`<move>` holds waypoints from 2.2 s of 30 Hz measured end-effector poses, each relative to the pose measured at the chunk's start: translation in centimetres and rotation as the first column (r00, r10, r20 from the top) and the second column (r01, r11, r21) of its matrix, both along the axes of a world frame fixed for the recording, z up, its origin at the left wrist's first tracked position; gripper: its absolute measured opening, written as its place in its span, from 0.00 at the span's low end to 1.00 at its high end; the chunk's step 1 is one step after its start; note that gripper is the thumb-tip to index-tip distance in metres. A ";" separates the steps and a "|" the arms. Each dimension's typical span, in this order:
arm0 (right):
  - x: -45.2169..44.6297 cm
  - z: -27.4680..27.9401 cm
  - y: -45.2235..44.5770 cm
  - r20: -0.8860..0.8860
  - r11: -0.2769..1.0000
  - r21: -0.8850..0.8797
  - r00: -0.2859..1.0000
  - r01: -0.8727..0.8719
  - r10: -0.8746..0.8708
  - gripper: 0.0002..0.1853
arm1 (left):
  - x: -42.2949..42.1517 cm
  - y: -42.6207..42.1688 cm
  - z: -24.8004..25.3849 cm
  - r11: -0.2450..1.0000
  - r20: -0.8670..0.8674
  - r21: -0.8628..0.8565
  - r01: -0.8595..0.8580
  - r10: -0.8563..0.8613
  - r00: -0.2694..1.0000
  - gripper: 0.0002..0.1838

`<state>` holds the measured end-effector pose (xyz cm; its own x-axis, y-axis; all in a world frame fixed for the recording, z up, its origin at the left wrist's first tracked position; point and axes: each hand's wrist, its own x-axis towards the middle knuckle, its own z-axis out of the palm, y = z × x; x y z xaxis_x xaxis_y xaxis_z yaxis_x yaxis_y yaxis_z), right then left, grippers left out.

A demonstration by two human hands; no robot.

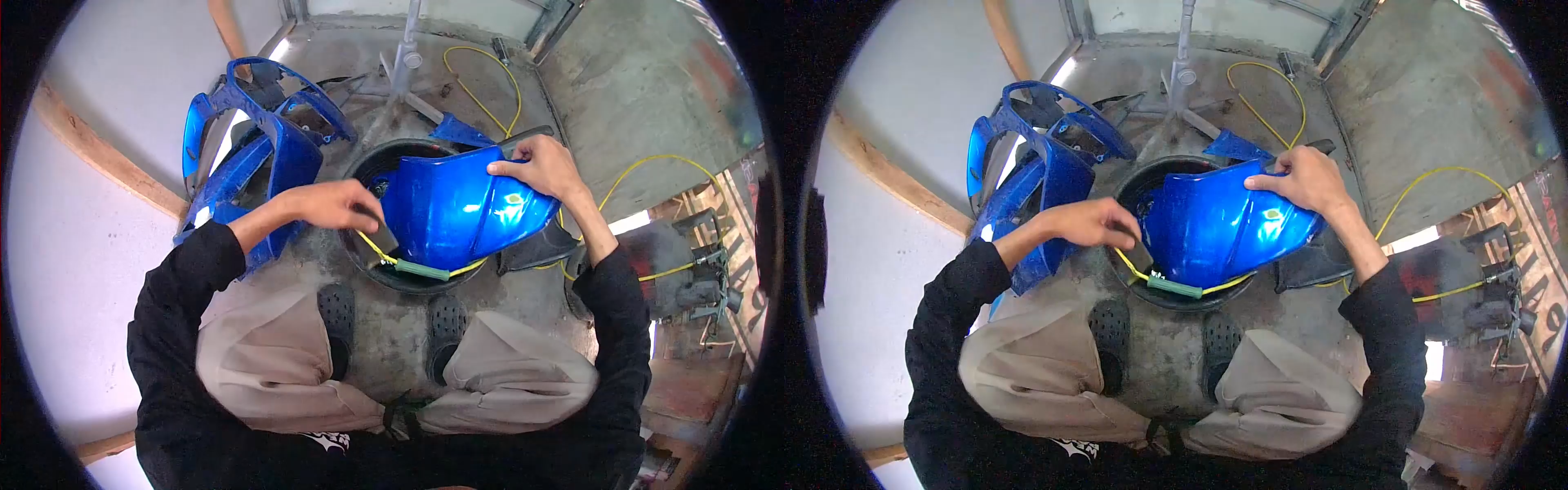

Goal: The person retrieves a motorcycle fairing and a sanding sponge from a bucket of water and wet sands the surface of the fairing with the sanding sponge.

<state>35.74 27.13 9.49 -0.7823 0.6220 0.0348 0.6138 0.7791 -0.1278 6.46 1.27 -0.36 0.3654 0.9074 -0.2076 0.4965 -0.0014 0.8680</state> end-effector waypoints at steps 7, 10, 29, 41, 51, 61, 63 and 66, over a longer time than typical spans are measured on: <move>-0.1 0.8 -1.5 0.022 0.997 -0.077 0.999 0.031 -0.029 0.42 | 5.3 -1.0 0.0 0.988 -0.072 0.032 0.151 -0.148 0.986 0.15; -0.1 1.0 -2.5 0.006 1.000 -0.008 1.000 0.011 -0.011 0.40 | 7.6 -1.4 -1.4 0.964 -0.010 0.191 0.187 -0.189 0.982 0.12; 0.3 0.6 -4.4 -0.071 0.992 0.017 0.989 -0.127 0.128 0.35 | 11.5 -2.0 0.2 0.952 -0.103 0.296 0.080 -0.052 0.993 0.16; -7.8 2.7 -4.8 0.310 0.994 -0.005 0.945 -0.105 0.101 0.38 | 10.7 -0.8 3.6 0.919 -0.237 0.371 0.130 -0.042 0.970 0.16; -11.9 -2.3 -1.5 0.334 0.984 -0.124 0.929 -0.124 0.159 0.37 | 11.1 -3.0 -2.3 0.944 -0.349 0.103 0.312 -0.260 0.901 0.19; -9.8 -3.5 2.0 -0.125 0.820 -0.498 0.959 -0.281 0.253 0.39 | 6.4 -1.5 -4.5 0.985 -0.104 0.174 0.000 0.018 0.994 0.15; -9.1 -4.5 1.3 -0.249 0.771 -0.560 0.949 -0.303 0.192 0.39 | 5.8 -0.9 -3.4 0.976 -0.138 0.178 -0.129 0.155 0.978 0.13; -8.2 -4.6 1.0 -0.332 0.723 -0.574 0.917 -0.384 0.223 0.32 | 6.0 -0.2 -2.1 0.952 -0.063 0.238 -0.190 0.210 0.976 0.12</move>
<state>27.53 28.14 4.89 -0.9518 0.2982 -0.0713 0.2491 0.6167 -0.7467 12.44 1.05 -2.49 0.1611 0.9869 -0.0084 0.5805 -0.0879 0.8095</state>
